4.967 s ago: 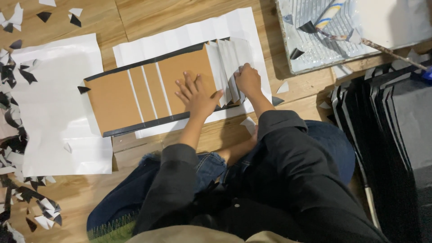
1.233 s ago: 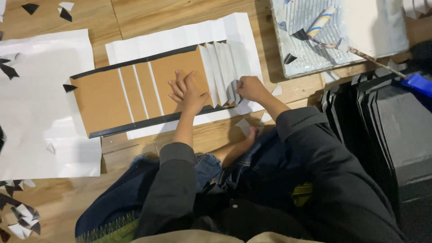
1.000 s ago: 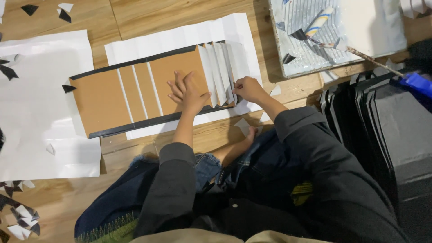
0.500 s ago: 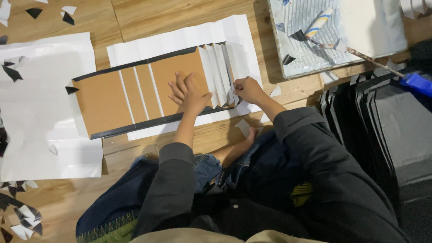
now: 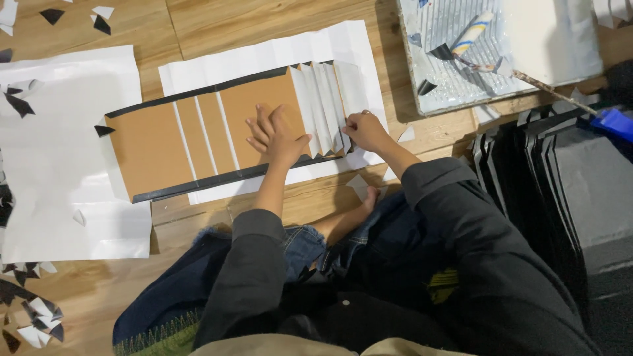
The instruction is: The person sits on the floor and folds a piece of white paper into an accordion shape on a cardboard template. They use a blue-handled roller to press the folds and then place a black sheet of paper on the floor.
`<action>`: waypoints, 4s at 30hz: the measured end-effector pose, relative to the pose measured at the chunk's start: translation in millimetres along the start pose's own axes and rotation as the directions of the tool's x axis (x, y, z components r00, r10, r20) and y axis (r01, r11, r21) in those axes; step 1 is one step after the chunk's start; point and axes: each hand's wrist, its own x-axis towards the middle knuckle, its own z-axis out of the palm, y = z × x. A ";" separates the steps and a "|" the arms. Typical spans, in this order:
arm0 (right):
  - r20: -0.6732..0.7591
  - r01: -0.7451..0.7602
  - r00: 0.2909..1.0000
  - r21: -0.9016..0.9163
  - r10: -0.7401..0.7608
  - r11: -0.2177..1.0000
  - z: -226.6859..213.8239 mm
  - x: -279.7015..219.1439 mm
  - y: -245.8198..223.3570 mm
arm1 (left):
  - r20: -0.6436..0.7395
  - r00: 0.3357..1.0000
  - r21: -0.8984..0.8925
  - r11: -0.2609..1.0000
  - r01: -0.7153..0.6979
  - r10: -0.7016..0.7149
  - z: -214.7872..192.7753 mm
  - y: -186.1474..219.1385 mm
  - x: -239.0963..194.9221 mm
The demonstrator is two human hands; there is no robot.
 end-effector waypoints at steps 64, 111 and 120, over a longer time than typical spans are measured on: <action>0.012 0.217 0.973 -0.368 -0.229 0.904 -47.7 -19.8 -17.9 | 0.124 0.302 -0.594 0.314 -0.740 0.945 19.3 173.3 -252.8; 0.131 0.274 0.958 -0.159 -0.254 0.949 -57.7 -207.3 -88.8 | 0.446 0.889 0.269 0.932 -0.244 0.104 -156.4 50.8 -216.9; -0.705 0.138 0.708 0.101 -0.027 0.985 -169.7 -176.2 38.7 | 0.096 0.995 0.565 0.821 -0.082 0.034 -251.0 -118.6 -88.3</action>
